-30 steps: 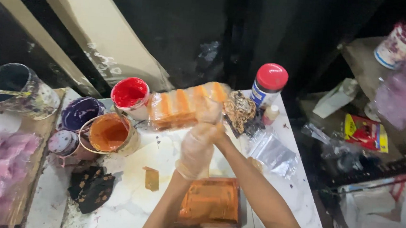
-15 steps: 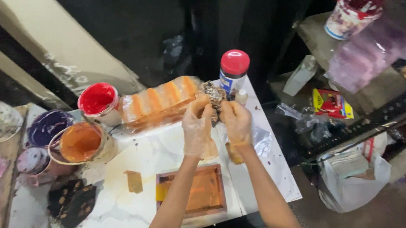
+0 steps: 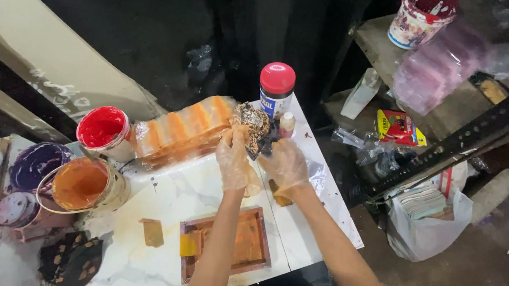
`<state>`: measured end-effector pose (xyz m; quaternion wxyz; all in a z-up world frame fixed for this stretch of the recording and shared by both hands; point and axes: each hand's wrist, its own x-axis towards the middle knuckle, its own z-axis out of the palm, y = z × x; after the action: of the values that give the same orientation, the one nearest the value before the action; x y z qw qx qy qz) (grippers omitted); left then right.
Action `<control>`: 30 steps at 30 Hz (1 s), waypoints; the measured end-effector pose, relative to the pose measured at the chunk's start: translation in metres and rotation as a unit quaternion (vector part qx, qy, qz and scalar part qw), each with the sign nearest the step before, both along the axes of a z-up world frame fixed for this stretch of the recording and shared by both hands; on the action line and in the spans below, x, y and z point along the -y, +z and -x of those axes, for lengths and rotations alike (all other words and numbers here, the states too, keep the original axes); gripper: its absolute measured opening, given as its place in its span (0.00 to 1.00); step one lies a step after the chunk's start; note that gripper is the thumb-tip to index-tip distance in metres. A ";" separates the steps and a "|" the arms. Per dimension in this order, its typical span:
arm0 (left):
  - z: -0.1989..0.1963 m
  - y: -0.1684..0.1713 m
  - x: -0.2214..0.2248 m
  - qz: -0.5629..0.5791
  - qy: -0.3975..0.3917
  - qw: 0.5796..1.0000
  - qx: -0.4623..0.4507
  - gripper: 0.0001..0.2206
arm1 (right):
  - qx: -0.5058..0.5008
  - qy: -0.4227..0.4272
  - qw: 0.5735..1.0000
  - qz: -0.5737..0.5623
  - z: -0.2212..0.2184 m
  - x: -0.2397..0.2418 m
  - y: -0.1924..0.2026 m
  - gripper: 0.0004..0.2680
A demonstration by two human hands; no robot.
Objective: Preparing a small screen for printing by applying orange ink and spreading it evenly using a squeegee tool.
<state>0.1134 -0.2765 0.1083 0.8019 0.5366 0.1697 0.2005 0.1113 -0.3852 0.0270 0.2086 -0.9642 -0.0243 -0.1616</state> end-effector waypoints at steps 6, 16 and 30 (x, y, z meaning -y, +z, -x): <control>0.001 -0.017 -0.002 0.012 -0.036 0.999 -0.003 0.08 | -0.120 -0.013 0.980 -0.156 0.007 -0.002 0.041 0.09; -0.003 -0.004 -0.003 -0.042 -0.314 0.946 0.069 0.39 | 0.043 0.103 0.939 -0.325 0.010 0.067 0.058 0.03; 0.020 0.091 0.012 0.015 -0.138 0.986 0.090 0.21 | -0.188 0.181 0.814 -0.519 0.023 0.063 0.154 0.14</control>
<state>0.0935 -0.2890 0.1988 0.8421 0.5223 0.0245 0.1325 0.0886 -0.4487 0.1805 0.7040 -0.7027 -0.0716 0.0746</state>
